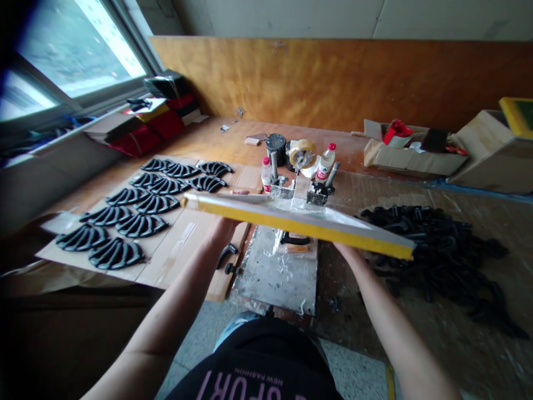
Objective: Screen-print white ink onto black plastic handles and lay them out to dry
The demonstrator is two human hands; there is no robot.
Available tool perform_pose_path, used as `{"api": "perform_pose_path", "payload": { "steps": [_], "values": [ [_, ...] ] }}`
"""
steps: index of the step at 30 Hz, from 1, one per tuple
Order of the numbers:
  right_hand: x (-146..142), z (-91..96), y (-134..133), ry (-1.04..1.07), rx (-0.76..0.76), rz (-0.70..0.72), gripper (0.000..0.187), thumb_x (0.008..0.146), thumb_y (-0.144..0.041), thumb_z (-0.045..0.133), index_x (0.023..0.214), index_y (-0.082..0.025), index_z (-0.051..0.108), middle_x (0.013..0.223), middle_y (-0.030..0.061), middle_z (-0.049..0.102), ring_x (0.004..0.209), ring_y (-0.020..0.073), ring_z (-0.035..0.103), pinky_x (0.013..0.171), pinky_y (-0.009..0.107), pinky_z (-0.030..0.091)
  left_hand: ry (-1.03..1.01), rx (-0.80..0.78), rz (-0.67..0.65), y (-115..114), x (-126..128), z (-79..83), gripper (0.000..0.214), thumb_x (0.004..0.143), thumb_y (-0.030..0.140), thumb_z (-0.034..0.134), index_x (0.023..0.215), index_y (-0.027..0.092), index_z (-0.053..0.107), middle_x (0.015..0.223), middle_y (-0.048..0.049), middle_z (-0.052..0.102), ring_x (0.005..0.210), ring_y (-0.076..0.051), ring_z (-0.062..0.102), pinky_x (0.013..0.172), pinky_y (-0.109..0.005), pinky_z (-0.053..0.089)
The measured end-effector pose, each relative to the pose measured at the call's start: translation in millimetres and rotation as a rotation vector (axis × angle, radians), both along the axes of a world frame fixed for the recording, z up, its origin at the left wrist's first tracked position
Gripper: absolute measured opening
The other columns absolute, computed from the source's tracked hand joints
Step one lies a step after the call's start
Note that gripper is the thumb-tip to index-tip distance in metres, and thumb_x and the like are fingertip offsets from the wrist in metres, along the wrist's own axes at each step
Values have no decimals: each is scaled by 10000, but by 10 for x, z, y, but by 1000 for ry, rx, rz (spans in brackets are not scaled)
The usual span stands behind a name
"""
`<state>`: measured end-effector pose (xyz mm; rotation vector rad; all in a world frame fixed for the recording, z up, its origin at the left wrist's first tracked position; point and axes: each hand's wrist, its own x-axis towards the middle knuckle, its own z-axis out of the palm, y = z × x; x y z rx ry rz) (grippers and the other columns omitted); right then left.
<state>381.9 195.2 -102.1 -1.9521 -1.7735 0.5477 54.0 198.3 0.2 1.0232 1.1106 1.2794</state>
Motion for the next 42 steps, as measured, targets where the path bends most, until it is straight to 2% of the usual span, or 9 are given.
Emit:
{"api": "perform_pose_path", "payload": {
  "steps": [6,11,14,17,20,26,33,37,42],
  "values": [
    [-537,-326,-351,-24,100,347,224,788,-149,665,1008,-188,671,1052,76,699,1024,232,625,945,415,481,34,-71,152,-83,117,-143,418,855,553,517,1033,182,586,799,-13,649,644,-98,589,585,-202,492],
    [-609,-122,-359,-33,167,453,141,880,-175,553,978,-187,653,968,84,658,950,228,624,891,390,498,545,-80,-170,-736,251,-556,358,894,488,494,1002,192,663,761,-18,651,623,-114,581,589,-225,479],
    [-791,44,-363,-25,277,606,156,910,-203,522,1008,-187,642,974,89,633,950,233,619,858,376,504,1012,105,-180,-989,353,-664,349,873,417,571,1162,241,652,959,-52,675,815,-166,632,743,-274,502],
    [-1119,163,-376,4,367,790,177,930,-213,496,1028,-198,643,953,76,612,902,216,622,798,341,516,1285,200,-174,-977,260,-609,399,851,453,598,1194,253,637,980,-61,666,911,-205,629,770,-291,503],
    [-1537,213,-329,15,428,877,199,950,-223,463,1028,-204,646,929,71,602,861,203,625,749,317,519,1353,213,-239,-823,-84,-503,269,865,444,571,993,251,707,905,-41,662,868,-176,631,752,-261,496],
    [-2664,47,125,24,469,862,283,969,-260,452,1216,-242,589,1031,66,635,951,188,642,842,307,519,1356,142,-303,-298,-1361,-602,204,796,406,621,876,252,727,921,-17,684,849,-165,642,734,-243,491],
    [-4120,-642,568,-69,206,710,318,959,-328,437,1206,-258,625,1151,53,664,1013,187,666,853,297,551,1475,-179,-51,823,-3858,-691,317,828,489,533,876,250,736,899,-37,727,833,-195,669,696,-259,477],
    [-4611,-1064,601,-231,-65,726,383,887,-225,461,1218,-178,648,1229,102,655,1132,221,626,967,330,512,1604,-415,145,1589,-5281,-644,383,819,544,506,917,257,739,939,-56,739,912,-223,668,743,-267,480],
    [-4862,-1562,610,-464,-93,664,504,806,-204,493,1292,-128,600,1371,145,550,1271,308,517,1065,465,422,1605,-596,234,2423,-6585,-798,428,800,520,525,944,184,748,1009,-140,727,969,-295,660,775,-330,501]
  ]
}}
